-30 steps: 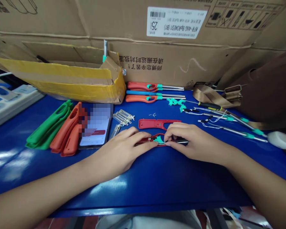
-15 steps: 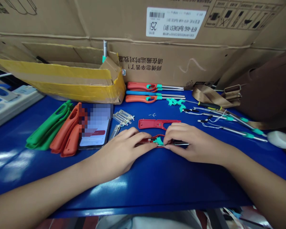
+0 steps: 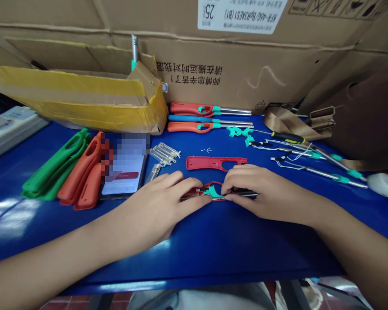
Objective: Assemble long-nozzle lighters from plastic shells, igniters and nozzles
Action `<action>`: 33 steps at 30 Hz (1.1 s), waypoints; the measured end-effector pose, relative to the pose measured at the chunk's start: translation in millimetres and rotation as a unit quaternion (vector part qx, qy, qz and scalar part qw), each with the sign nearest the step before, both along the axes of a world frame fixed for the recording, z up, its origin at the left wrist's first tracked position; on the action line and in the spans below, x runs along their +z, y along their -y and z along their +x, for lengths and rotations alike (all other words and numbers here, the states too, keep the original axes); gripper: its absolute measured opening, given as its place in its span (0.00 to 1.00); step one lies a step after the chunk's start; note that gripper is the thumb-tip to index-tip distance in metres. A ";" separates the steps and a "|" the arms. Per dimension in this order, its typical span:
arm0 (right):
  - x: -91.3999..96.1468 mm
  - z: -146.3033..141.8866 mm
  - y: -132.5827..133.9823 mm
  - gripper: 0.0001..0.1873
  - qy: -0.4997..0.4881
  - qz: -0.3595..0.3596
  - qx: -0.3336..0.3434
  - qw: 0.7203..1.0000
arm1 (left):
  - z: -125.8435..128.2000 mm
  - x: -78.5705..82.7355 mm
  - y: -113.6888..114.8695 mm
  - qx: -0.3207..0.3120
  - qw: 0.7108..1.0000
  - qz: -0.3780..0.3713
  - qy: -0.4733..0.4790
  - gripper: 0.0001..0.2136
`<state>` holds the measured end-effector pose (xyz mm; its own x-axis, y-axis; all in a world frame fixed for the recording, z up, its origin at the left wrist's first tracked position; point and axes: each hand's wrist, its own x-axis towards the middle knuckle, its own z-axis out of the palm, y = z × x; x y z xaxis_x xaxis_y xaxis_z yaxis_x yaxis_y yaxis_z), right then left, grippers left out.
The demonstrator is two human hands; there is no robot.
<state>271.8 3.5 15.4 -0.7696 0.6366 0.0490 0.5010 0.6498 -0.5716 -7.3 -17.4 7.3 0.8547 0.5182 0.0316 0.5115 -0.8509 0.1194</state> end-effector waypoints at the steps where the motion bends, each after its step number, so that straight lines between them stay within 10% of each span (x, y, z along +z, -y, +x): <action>1: -0.1 0.0 0.8 0.03 0.008 0.008 0.003 1.000 | -0.2 -0.3 0.6 -0.001 1.000 0.005 -0.003 0.26; 33: 0.6 -3.3 8.2 0.11 0.077 0.099 0.010 0.992 | 0.9 -3.6 2.5 -0.001 1.000 0.013 0.006 0.24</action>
